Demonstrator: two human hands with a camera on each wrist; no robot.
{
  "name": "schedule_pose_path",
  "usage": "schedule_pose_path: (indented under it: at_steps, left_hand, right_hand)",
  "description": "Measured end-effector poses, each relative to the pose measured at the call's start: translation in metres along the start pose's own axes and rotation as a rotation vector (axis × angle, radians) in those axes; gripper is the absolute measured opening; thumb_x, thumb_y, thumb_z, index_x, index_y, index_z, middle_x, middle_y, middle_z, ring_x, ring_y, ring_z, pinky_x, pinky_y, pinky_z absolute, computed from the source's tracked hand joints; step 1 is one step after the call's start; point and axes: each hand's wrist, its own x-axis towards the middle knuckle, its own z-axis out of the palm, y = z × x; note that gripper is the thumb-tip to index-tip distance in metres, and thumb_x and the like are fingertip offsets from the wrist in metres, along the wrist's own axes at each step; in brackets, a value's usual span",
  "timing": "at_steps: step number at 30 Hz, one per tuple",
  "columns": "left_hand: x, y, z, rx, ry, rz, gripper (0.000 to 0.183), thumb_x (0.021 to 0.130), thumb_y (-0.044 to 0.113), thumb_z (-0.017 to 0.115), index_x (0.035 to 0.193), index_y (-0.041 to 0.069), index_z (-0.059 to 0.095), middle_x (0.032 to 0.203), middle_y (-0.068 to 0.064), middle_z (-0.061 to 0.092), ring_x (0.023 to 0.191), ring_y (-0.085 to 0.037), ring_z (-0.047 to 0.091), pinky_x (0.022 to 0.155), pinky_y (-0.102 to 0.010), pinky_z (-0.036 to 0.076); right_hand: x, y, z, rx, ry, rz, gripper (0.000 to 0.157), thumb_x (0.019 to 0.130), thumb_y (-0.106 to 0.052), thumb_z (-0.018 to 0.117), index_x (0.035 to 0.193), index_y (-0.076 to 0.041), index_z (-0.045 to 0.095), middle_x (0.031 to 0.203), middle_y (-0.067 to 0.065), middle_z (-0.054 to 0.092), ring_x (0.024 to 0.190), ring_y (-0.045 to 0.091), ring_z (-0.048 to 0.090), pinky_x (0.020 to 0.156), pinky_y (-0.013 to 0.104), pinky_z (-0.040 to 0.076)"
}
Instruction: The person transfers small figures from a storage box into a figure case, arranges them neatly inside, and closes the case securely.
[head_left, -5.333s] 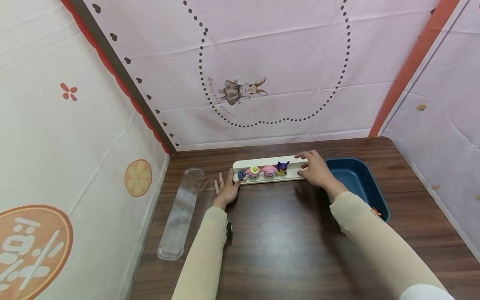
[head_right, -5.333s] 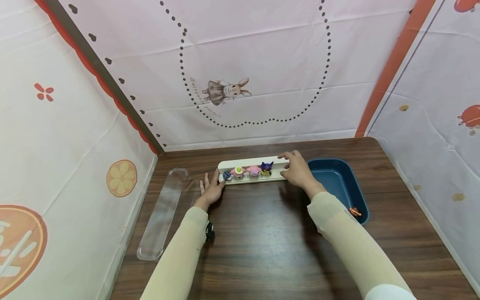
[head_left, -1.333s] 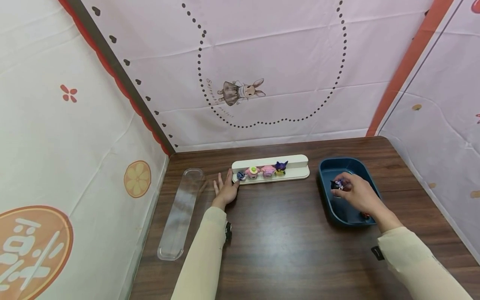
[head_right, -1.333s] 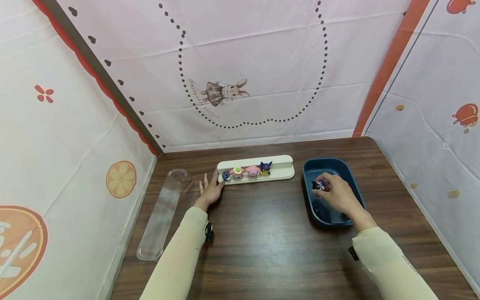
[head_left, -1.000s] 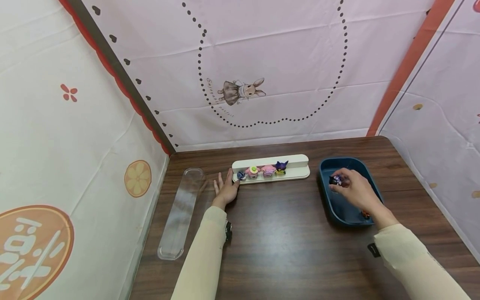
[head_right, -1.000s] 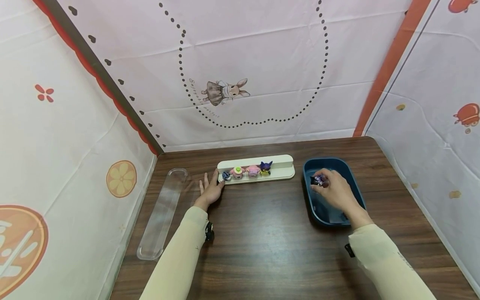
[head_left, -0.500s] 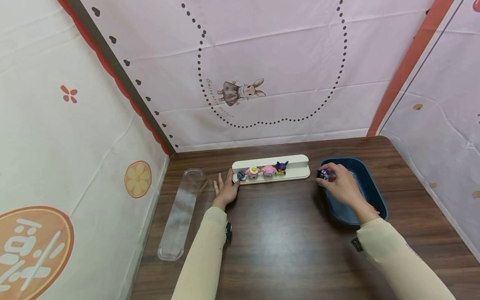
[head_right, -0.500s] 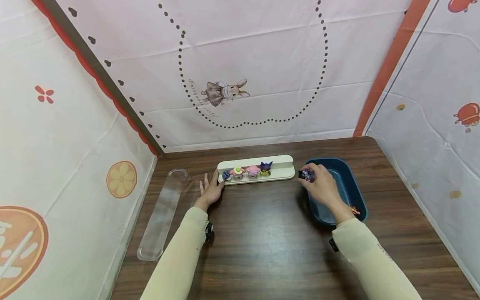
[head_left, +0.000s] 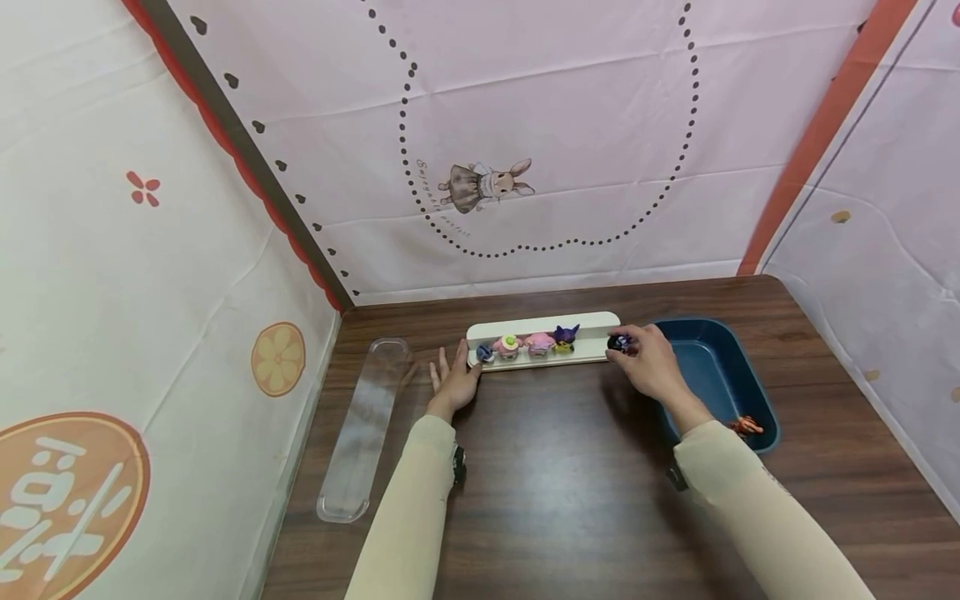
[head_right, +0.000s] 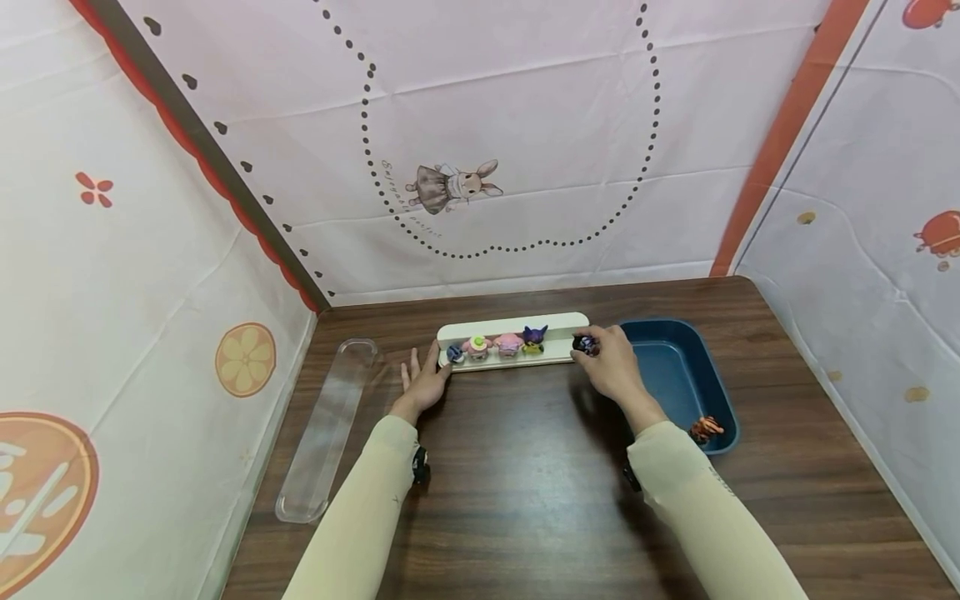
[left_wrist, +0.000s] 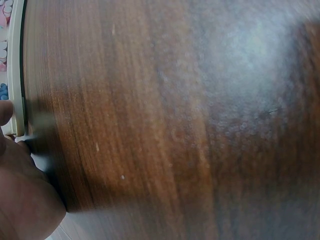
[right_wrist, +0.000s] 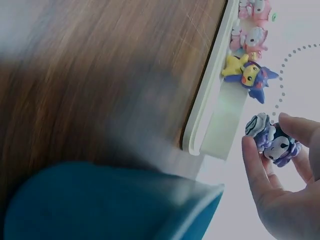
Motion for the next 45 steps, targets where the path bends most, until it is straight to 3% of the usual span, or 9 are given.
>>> schedule_pose_path:
  at_steps: [7,16,25,36,45]
  left_hand:
    - [0.009,-0.007,0.004,-0.012,-0.018,-0.027,0.07,0.109,0.046,0.037,0.168,0.031,0.003,0.175,0.01,0.005,0.16,-0.023,-0.027,0.124,-0.051,-0.028]
    - [-0.003,0.002,-0.002,0.007,0.017,0.0,0.068,0.11,0.042,0.037,0.169,0.025,0.008,0.176,0.003,0.011,0.162,-0.029,-0.019,0.126,-0.054,-0.022]
    - [-0.006,0.006,-0.003,0.031,0.025,0.006,0.068,0.11,0.043,0.038,0.169,0.023,0.009,0.176,0.005,0.01,0.162,-0.031,-0.017,0.127,-0.056,-0.019]
    - [-0.004,0.005,-0.002,0.019,0.024,0.003,0.068,0.11,0.044,0.037,0.169,0.026,0.009,0.176,0.006,0.008,0.161,-0.025,-0.023,0.126,-0.054,-0.021]
    - [0.0,0.002,0.0,-0.013,0.023,-0.007,0.068,0.11,0.042,0.037,0.169,0.025,0.008,0.176,0.005,0.008,0.16,-0.024,-0.024,0.125,-0.052,-0.024]
  right_hand:
    - [0.011,0.001,0.02,0.03,-0.016,-0.006,0.043,0.096,-0.013,0.072,0.137,-0.003,0.064,0.124,0.029,0.052,0.103,0.041,0.061,0.088,0.056,0.051]
    - [0.022,-0.004,0.043,0.054,0.056,0.02,0.039,0.093,-0.007,0.074,0.131,-0.003,0.065,0.125,0.032,0.052,0.108,0.045,0.058,0.095,0.058,0.049]
    - [0.033,0.002,0.062,0.033,0.112,0.091,0.039,0.093,-0.01,0.074,0.131,-0.013,0.065,0.128,0.028,0.051,0.105,0.045,0.062,0.091,0.058,0.051]
    - [0.041,0.005,0.077,0.062,0.191,0.139,0.058,0.089,-0.01,0.078,0.139,-0.008,0.049,0.129,0.027,0.052,0.113,0.047,0.057,0.1,0.062,0.047]
    - [0.044,0.004,0.081,0.082,0.213,0.136,0.059,0.086,-0.007,0.082,0.136,-0.008,0.051,0.12,0.023,0.054,0.107,0.043,0.057,0.094,0.059,0.047]
